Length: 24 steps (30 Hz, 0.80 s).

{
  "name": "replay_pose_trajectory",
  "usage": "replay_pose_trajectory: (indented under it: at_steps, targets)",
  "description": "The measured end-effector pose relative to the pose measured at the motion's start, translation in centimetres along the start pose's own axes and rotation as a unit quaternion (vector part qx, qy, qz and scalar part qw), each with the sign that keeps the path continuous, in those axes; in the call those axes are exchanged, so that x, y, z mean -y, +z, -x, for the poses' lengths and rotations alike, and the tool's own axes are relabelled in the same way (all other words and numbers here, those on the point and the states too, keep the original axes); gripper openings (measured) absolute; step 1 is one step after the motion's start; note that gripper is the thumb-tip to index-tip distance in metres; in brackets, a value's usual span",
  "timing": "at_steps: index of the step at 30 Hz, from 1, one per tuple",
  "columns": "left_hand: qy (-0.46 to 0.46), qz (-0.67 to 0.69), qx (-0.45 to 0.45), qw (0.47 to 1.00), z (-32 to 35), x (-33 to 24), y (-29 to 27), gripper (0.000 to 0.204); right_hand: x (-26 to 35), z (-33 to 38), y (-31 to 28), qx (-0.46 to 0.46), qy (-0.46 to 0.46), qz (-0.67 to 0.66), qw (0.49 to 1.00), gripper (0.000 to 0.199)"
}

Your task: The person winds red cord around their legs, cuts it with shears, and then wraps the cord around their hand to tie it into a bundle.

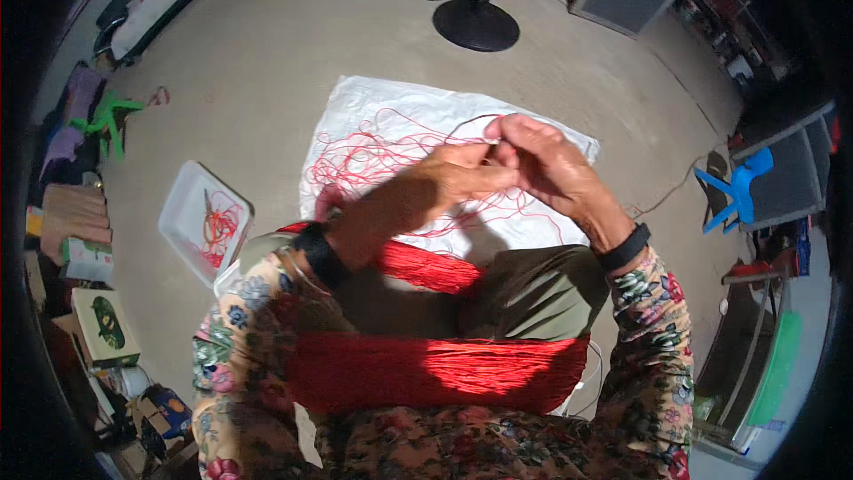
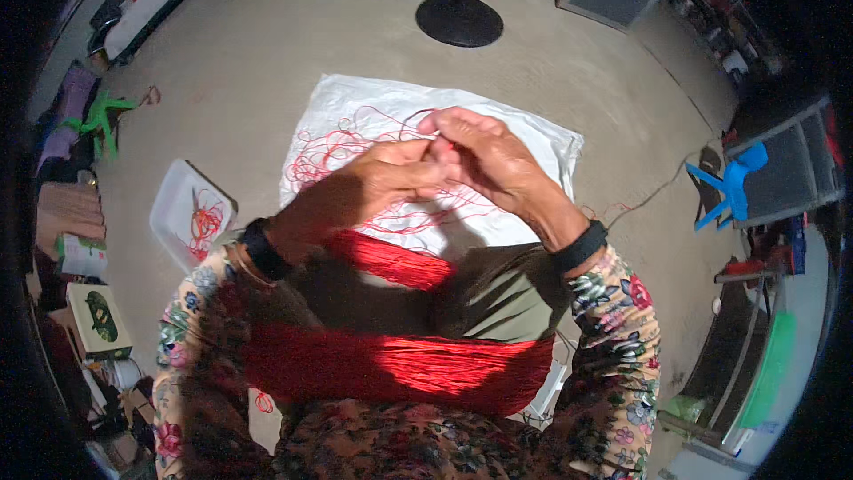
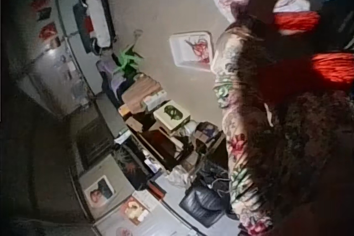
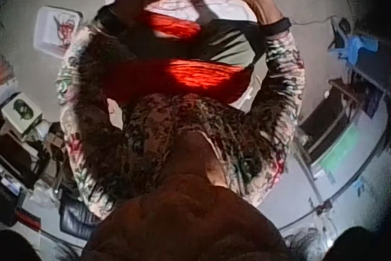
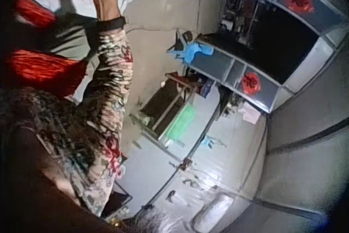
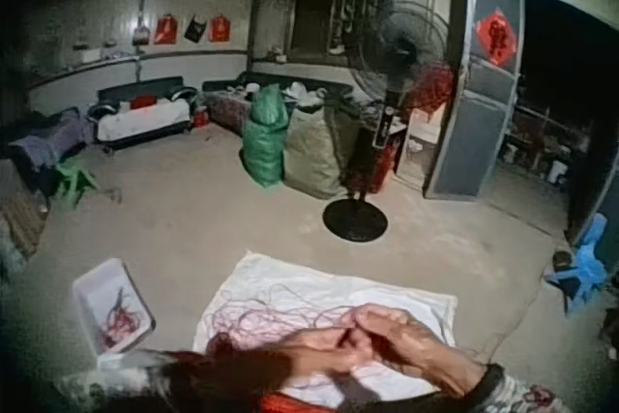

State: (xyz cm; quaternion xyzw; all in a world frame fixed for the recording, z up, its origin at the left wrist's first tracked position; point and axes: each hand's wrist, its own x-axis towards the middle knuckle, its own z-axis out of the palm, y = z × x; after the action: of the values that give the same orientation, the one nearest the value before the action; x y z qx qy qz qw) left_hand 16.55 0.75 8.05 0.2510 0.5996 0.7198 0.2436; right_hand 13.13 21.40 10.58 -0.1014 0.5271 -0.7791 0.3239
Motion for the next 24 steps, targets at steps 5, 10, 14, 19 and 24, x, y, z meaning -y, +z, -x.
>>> replay_pose_trajectory:
  at_steps: [5,10,14,19,24]
  targets:
    - [-0.034,0.101,-0.050,0.993,5.6,-1.7,0.5,0.030,3.0,3.5,-3.6,-0.070,-0.062,-0.073,0.993,0.029]
    - [-0.108,-0.204,-0.182,0.956,15.5,-2.1,-8.1,0.027,7.2,8.8,-19.8,-0.264,-0.143,-0.042,0.953,0.029]
    - [-0.158,-0.304,-0.329,0.880,24.0,-3.6,-15.8,0.026,7.9,13.5,-32.4,-0.361,-0.311,-0.133,0.869,0.015]
    - [-0.141,-0.241,-0.478,0.832,29.8,-4.5,-18.7,0.021,0.5,12.3,-31.8,-0.356,0.131,0.348,0.857,0.027]
    - [-0.108,0.052,-0.478,0.870,29.6,-10.0,-10.2,0.016,1.6,4.1,-12.2,-0.112,0.004,0.445,0.889,0.034]
